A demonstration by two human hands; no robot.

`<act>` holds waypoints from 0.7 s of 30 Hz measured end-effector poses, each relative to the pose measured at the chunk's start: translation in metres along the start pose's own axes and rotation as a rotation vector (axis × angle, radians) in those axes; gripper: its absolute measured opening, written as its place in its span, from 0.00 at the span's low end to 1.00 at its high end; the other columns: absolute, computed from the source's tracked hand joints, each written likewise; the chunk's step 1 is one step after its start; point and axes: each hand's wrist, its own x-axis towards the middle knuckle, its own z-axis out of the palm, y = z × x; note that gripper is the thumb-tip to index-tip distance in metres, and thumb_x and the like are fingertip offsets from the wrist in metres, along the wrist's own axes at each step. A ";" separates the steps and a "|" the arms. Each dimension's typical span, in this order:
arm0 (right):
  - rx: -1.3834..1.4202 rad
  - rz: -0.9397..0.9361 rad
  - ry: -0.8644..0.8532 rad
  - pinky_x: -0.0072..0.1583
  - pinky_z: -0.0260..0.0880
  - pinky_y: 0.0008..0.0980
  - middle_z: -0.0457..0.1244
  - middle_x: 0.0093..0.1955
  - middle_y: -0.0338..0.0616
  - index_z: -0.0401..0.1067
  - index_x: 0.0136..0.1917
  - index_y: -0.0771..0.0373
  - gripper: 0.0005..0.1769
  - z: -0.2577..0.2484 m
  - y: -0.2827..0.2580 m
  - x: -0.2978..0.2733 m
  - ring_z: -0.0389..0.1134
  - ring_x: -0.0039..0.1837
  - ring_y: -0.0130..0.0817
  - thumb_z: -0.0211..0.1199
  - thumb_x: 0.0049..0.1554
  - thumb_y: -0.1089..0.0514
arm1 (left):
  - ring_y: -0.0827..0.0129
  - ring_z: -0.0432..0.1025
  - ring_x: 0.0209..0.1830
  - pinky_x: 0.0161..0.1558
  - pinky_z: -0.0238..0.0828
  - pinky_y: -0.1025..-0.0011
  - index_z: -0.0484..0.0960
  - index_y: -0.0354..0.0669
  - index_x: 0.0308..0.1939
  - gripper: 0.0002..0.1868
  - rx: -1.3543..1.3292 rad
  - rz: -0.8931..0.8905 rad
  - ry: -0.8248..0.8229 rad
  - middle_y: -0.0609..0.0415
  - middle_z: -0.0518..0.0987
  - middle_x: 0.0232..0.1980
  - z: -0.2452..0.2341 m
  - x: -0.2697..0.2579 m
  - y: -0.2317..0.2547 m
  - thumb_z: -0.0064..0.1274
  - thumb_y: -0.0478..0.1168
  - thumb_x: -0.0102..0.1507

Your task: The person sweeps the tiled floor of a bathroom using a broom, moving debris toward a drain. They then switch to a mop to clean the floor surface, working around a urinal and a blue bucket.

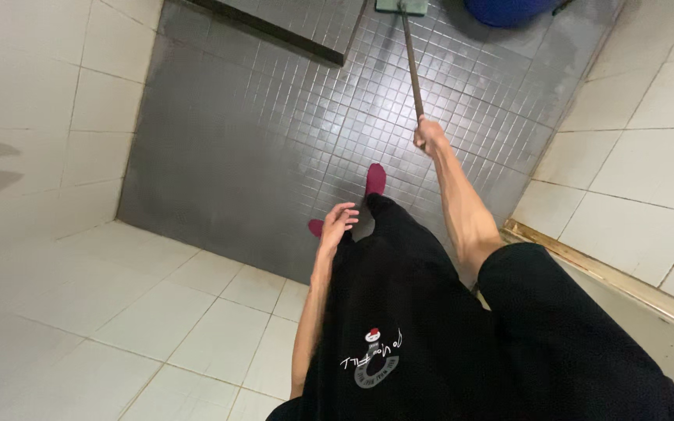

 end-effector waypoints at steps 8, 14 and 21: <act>0.182 0.157 -0.067 0.26 0.35 0.29 0.45 0.26 0.32 0.53 0.42 0.59 0.18 0.020 -0.045 0.043 0.44 0.24 0.23 0.43 0.72 0.49 | 0.68 0.78 0.50 0.50 0.73 0.70 0.77 0.46 0.61 0.16 -0.002 0.018 0.059 0.51 0.83 0.54 -0.002 -0.019 0.010 0.41 0.42 0.73; -0.126 0.115 -0.042 0.23 0.36 0.35 0.45 0.22 0.34 0.52 0.36 0.56 0.27 0.014 -0.004 0.014 0.42 0.21 0.28 0.39 0.70 0.39 | 0.69 0.78 0.49 0.49 0.73 0.70 0.78 0.46 0.62 0.16 0.001 0.013 0.046 0.52 0.83 0.54 -0.003 -0.017 0.013 0.41 0.42 0.73; -0.123 0.099 0.035 0.26 0.49 0.34 0.52 0.23 0.37 0.61 0.33 0.61 0.30 -0.017 0.067 -0.067 0.50 0.22 0.29 0.44 0.70 0.40 | 0.72 0.78 0.48 0.48 0.72 0.73 0.77 0.46 0.61 0.16 0.022 0.046 -0.011 0.53 0.83 0.54 -0.013 -0.012 0.015 0.41 0.42 0.73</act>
